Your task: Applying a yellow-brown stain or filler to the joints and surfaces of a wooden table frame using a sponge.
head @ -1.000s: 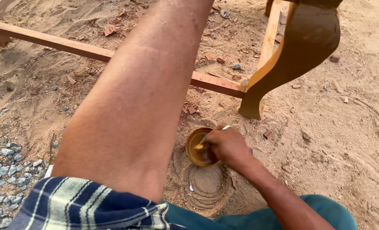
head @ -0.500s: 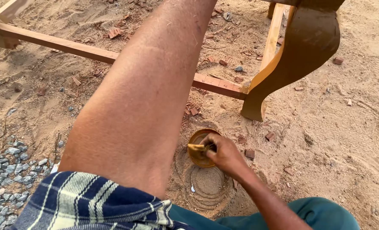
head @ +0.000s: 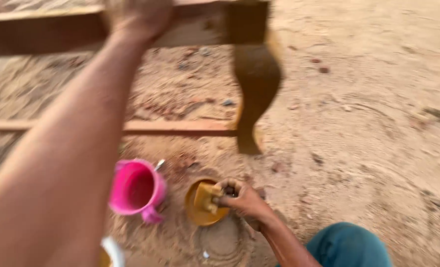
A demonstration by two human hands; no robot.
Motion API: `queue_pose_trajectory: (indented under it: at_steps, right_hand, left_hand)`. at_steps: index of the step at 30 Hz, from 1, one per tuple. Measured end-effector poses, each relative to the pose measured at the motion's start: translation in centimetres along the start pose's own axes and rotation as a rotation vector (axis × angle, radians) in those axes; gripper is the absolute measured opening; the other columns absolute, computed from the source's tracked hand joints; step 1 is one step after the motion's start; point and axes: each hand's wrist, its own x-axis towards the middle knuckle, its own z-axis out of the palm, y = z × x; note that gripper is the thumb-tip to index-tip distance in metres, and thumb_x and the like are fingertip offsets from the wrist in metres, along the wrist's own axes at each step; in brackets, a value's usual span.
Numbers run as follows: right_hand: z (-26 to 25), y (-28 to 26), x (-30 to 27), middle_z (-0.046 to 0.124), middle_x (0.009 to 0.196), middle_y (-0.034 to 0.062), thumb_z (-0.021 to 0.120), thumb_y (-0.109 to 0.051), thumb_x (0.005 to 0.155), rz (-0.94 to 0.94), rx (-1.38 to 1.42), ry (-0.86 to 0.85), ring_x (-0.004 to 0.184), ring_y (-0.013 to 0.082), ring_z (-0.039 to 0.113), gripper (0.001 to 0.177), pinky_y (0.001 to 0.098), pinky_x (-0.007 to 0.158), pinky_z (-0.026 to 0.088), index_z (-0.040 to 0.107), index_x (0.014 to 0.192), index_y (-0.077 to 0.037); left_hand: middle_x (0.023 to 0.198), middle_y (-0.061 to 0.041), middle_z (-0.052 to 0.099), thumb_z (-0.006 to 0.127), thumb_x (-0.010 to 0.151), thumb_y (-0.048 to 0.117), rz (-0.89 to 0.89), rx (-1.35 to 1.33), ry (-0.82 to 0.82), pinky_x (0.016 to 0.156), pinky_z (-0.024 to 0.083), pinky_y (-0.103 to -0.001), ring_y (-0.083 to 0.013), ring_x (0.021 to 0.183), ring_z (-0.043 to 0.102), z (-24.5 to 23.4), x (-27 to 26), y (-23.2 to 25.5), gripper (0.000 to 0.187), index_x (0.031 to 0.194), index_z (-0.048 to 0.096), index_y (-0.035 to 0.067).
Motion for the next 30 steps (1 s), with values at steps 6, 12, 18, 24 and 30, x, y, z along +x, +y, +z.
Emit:
queue_pose_trajectory:
  at_steps: [6, 12, 18, 24, 30]
  right_hand:
    - [-10.8, -3.8, -1.7, 0.07, 0.121, 0.0182, 0.065, -0.003, 0.088, -0.104, 0.726, 0.361, 0.102, 0.0275, 0.071, 0.039, 0.038, 0.09, 0.062, 0.061, 0.127, 0.002]
    - [-17.3, -5.6, 5.9, 0.069, 0.129, 0.0126, 0.068, -0.001, 0.092, -0.186, 0.152, 0.592, 0.114, 0.0234, 0.069, 0.039, 0.0343, 0.097, 0.06, 0.061, 0.129, -0.002]
    - [-17.5, -5.9, 10.4, 0.074, 0.117, 0.0052, 0.062, -0.01, 0.098, -0.338, -0.542, 0.62, 0.096, 0.0189, 0.075, 0.028, 0.0303, 0.082, 0.064, 0.071, 0.124, -0.015]
    - [-14.8, -6.8, 7.5, 0.078, 0.107, 0.0062, 0.053, -0.008, 0.102, -0.204, -0.314, 0.466, 0.085, 0.0211, 0.077, 0.027, 0.0312, 0.074, 0.063, 0.073, 0.119, -0.013]
    - [-16.1, -3.4, 5.4, 0.075, 0.111, 0.0031, 0.064, -0.017, 0.097, -0.268, -0.348, 0.495, 0.089, 0.0092, 0.074, 0.024, 0.021, 0.073, 0.062, 0.076, 0.117, -0.017]
  left_hand:
    - [0.127, -0.03, 0.059, 0.018, 0.115, 0.072, 0.074, -0.082, 0.065, 0.108, 0.021, -0.074, -0.0489, 0.127, 0.047, -2.9, -1.1, 1.6, 0.086, 0.128, 0.065, 0.001]
    - [0.113, -0.03, 0.062, 0.018, 0.11, 0.087, -0.041, -0.111, 0.017, 0.106, 0.022, -0.068, -0.0457, 0.122, 0.05, -4.5, -2.3, 3.1, 0.097, 0.119, 0.069, 0.004]
    - [0.102, -0.022, 0.066, 0.015, 0.101, 0.083, -0.141, -0.087, -0.08, 0.115, 0.023, -0.066, -0.036, 0.116, 0.058, -7.2, -3.6, 6.6, 0.089, 0.099, 0.067, 0.01]
    - [0.097, -0.02, 0.064, 0.013, 0.107, 0.081, -0.051, -0.083, 0.033, 0.108, 0.021, -0.07, -0.0375, 0.114, 0.057, -4.3, -2.2, 3.6, 0.087, 0.096, 0.069, 0.015]
    - [0.093, -0.023, 0.063, 0.013, 0.115, 0.077, 0.1, -0.034, 0.166, 0.102, 0.014, -0.082, -0.0438, 0.107, 0.055, -2.3, -1.1, 1.1, 0.092, 0.083, 0.067, 0.01]
